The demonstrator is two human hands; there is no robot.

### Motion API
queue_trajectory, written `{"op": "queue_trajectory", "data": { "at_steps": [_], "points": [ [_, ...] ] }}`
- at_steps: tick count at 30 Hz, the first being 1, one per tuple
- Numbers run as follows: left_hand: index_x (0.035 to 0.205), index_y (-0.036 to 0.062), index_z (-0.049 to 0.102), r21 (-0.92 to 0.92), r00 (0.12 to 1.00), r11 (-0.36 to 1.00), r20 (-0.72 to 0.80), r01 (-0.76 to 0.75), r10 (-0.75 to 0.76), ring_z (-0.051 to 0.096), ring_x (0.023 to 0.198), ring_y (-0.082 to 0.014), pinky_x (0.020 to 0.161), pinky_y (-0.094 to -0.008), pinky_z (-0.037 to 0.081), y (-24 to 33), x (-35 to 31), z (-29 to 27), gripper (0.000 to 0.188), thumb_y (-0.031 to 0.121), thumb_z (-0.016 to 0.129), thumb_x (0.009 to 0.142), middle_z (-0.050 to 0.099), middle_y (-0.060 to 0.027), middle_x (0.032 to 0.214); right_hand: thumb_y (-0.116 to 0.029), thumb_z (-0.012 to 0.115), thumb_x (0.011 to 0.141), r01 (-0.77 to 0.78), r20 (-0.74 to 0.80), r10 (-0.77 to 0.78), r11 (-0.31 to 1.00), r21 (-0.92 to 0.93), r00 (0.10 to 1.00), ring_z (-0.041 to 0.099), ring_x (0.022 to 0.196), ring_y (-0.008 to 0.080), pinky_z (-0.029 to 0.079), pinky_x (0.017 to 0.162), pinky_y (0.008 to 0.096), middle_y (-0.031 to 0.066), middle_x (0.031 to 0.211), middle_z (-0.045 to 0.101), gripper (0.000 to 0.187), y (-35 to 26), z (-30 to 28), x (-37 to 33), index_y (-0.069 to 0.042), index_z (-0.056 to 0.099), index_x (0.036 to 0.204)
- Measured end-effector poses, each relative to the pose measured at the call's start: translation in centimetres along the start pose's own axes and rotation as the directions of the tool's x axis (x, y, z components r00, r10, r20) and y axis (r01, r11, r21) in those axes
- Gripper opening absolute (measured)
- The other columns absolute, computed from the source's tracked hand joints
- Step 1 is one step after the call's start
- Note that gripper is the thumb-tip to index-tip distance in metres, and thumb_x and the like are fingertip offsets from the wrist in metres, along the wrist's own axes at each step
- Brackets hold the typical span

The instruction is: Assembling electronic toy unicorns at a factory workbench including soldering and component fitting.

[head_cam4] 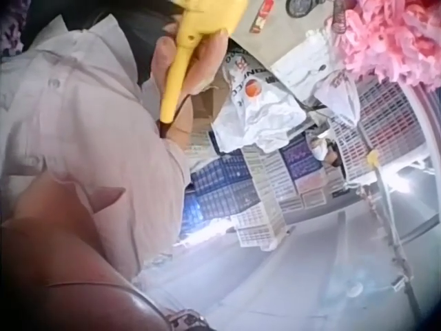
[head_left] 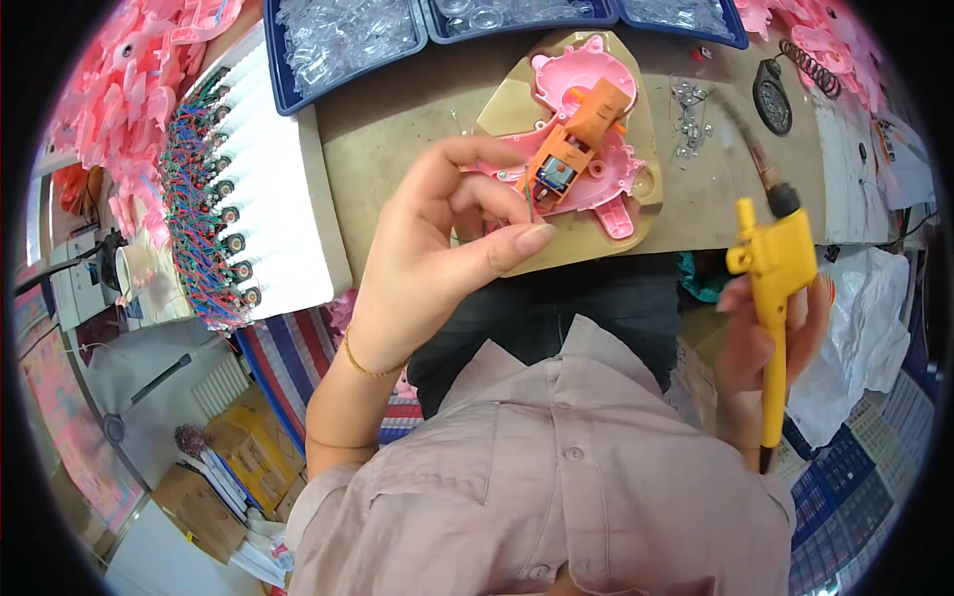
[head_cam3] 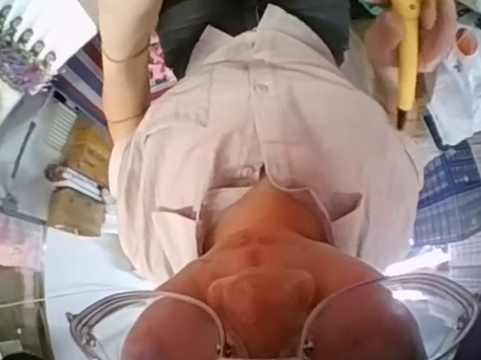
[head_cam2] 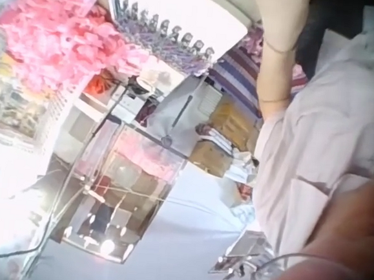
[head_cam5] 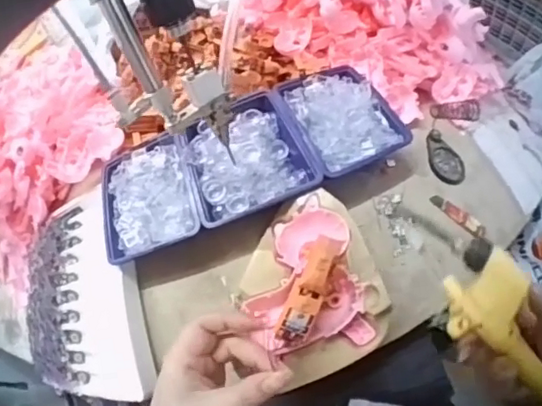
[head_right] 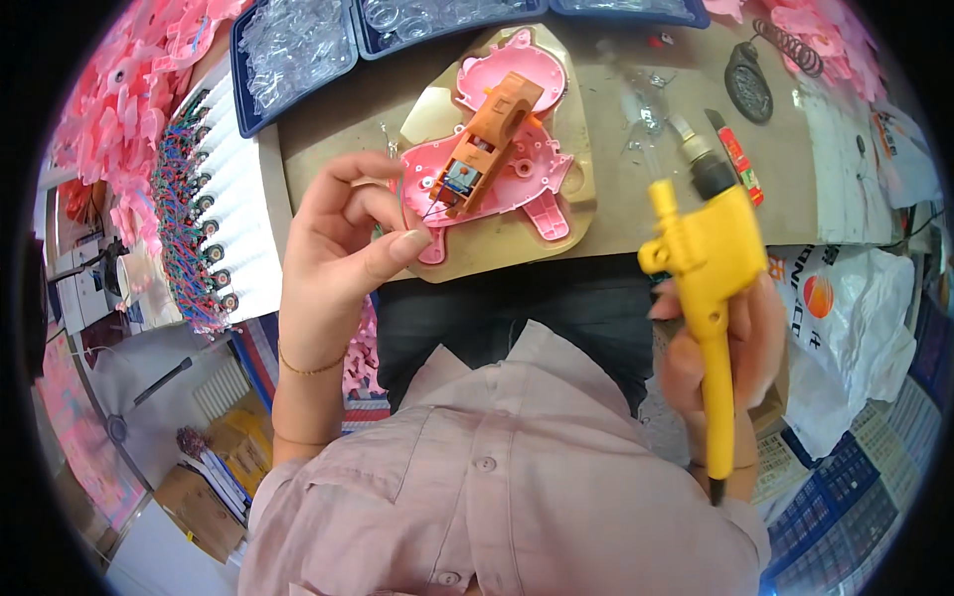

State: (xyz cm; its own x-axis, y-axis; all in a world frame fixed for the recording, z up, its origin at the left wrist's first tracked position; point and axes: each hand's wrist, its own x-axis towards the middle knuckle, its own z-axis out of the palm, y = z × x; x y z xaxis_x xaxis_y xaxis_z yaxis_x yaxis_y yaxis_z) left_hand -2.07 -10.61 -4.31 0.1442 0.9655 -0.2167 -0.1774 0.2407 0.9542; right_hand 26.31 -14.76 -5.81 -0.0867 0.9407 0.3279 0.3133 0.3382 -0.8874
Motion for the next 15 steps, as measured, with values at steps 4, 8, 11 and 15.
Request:
{"op": "queue_trajectory", "data": {
  "at_steps": [4, 8, 11, 15],
  "points": [
    [0.106, 0.0019, 0.058, 0.055, 1.0, 0.998, 0.014, 0.019, -0.02, 0.057, 0.076, -0.0072, 0.071, -0.022, 0.043, 0.5, 0.2, 1.0, 0.031, 0.004, 0.072, 0.078, 0.065, -0.0008, 0.083, -0.034, 0.042, 0.1, 0.11, 0.128, -0.115, 0.993, 0.047, 0.985, 0.055, 0.062, 0.0158, 0.047, 0.059, 0.0263, 0.0184, 0.085, 0.063, 0.048, 0.2, 0.9, 1.4, -0.008, 0.028, 0.137],
    [0.1, 0.0061, 0.062, 0.563, 0.945, 0.767, 0.083, -0.307, 0.318, 0.057, 0.076, -0.012, 0.075, -0.0276, 0.04, 0.1, -0.2, 1.7, 0.03, 0.005, 0.075, 0.073, 0.066, 0.0008, 0.081, -0.011, 0.048, 0.097, 0.065, 0.299, -0.064, 0.998, 0.008, 0.952, 0.06, 0.072, 0.0165, 0.05, 0.067, 0.0274, 0.0184, 0.091, 0.063, 0.027, -0.9, 2.8, 4.4, -0.005, 0.04, 0.122],
    [0.097, 0.0123, 0.063, 0.738, 0.843, 0.539, 0.076, -0.406, 0.532, 0.055, 0.078, -0.0148, 0.075, -0.0315, 0.038, -0.5, -0.9, 3.1, 0.036, 0.008, 0.078, 0.065, 0.066, 0.0061, 0.081, 0.007, 0.059, 0.085, -0.228, 0.298, 0.108, 0.887, 0.402, 0.948, 0.06, 0.082, 0.0157, 0.05, 0.074, 0.0271, 0.017, 0.103, 0.061, 0.036, -1.4, 6.3, 5.0, -0.005, 0.042, 0.115],
    [0.097, 0.0116, 0.063, 0.718, 0.855, 0.556, 0.104, -0.418, 0.509, 0.056, 0.076, -0.0153, 0.075, -0.032, 0.038, -0.7, -1.1, 2.9, 0.035, 0.009, 0.078, 0.065, 0.065, 0.0061, 0.077, 0.011, 0.06, 0.081, -0.177, 0.266, 0.071, 0.898, 0.402, 0.961, 0.059, 0.084, 0.0141, 0.05, 0.075, 0.0252, 0.0114, 0.095, 0.059, 0.04, -1.4, 7.5, 5.3, -0.007, 0.042, 0.111]
  ]
}}
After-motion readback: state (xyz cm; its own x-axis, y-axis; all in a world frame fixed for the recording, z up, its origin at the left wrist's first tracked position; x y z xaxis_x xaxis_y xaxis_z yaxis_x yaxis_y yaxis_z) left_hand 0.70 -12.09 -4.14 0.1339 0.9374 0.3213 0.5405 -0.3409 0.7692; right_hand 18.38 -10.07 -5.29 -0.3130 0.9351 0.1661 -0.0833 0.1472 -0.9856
